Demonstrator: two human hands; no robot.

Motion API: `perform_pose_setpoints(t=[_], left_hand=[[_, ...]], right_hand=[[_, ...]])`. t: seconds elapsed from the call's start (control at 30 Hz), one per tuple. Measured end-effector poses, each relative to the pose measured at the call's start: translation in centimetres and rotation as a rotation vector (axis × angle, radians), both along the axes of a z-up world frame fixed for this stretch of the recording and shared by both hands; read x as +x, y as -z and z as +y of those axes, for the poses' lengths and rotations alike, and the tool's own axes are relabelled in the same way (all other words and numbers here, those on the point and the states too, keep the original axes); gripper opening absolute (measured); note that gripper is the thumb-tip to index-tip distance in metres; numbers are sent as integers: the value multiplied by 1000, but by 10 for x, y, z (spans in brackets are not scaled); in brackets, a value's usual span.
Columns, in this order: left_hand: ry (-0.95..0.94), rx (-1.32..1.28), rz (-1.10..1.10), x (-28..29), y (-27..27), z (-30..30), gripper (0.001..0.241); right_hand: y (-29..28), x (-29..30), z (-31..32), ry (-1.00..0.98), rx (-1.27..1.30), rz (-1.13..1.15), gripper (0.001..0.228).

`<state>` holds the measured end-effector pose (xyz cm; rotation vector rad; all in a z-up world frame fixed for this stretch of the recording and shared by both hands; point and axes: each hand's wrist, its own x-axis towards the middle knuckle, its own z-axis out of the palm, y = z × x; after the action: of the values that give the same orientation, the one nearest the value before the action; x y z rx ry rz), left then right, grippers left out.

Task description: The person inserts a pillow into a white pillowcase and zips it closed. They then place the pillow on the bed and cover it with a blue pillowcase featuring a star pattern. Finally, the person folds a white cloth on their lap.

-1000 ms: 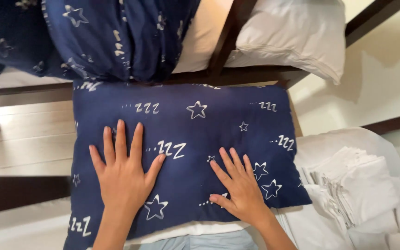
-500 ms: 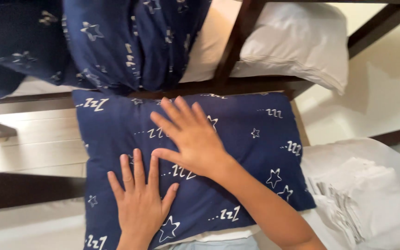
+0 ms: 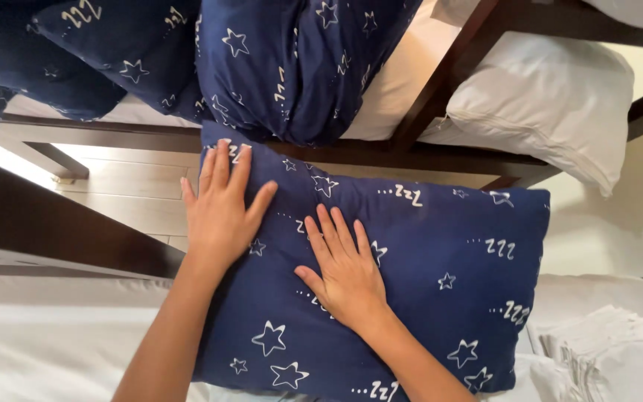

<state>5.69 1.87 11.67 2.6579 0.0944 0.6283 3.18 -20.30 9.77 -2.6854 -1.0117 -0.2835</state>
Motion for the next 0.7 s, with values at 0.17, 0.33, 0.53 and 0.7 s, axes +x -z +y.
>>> perform_pose_setpoints(t=[0.17, 0.33, 0.53, 0.7], left_hand=[[-108, -644, 208, 31, 61, 29, 73], [-51, -568, -26, 0, 20, 17, 47], [272, -459, -57, -39, -7, 5, 16], [127, -693, -158, -39, -35, 1, 26]], right_hand=[[7, -4, 1, 44, 54, -21, 70], [1, -1, 1, 34, 132, -6, 68], [1, -7, -10, 17, 176, 33, 66], [5, -15, -14, -1, 184, 5, 69]])
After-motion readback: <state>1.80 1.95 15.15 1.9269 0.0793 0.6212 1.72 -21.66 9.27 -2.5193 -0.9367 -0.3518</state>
